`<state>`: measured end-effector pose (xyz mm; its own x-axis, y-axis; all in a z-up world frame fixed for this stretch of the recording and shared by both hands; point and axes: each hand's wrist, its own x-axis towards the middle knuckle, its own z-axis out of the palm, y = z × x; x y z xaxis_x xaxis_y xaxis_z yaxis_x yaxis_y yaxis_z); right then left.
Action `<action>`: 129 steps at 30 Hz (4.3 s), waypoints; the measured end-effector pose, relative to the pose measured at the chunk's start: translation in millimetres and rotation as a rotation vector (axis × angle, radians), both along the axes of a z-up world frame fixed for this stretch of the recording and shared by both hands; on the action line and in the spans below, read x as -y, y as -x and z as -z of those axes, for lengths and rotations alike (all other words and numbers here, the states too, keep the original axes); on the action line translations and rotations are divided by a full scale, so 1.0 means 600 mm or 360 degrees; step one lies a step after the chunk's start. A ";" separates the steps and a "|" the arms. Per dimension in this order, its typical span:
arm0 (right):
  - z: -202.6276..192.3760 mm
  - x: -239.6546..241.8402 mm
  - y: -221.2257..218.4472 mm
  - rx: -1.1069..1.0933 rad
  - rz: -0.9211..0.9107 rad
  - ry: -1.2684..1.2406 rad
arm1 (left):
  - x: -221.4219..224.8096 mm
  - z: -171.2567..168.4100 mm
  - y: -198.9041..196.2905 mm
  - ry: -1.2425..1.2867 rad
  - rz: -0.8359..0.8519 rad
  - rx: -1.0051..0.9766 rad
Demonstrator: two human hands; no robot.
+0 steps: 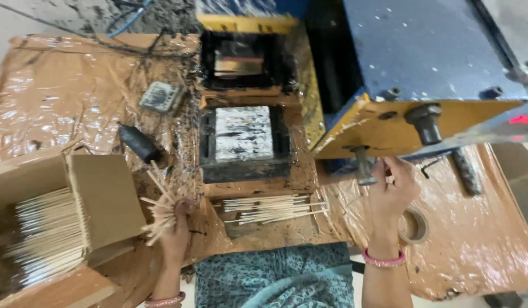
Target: The worker is feeding long thin sticks into a machine for coating or processing in an industrial setting.
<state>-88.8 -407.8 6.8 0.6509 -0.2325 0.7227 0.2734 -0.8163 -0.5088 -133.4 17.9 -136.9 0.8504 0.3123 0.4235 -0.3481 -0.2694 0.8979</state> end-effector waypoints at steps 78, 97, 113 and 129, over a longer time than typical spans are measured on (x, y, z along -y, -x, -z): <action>-0.087 -0.239 -0.104 -0.0160 -0.0627 0.0690 | 0.018 -0.213 -0.235 0.1183 0.0522 -0.0543; -0.068 -0.005 -0.005 0.0045 0.0201 0.0529 | 0.023 -0.077 -0.012 0.0515 0.0276 -0.0175; -0.142 -0.249 -0.081 -0.0147 -0.1192 0.0507 | -0.006 -0.267 -0.166 0.0672 0.0226 -0.0437; -0.127 -0.243 -0.077 -0.0087 -0.0745 0.0480 | 0.026 -0.203 -0.190 0.0757 0.0323 -0.0421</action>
<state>-42.7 -261.7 83.1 0.6735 0.3022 0.6745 0.6213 -0.7259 -0.2951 -19.4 2.2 -15.0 0.9708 0.2361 0.0415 -0.0981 0.2334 0.9674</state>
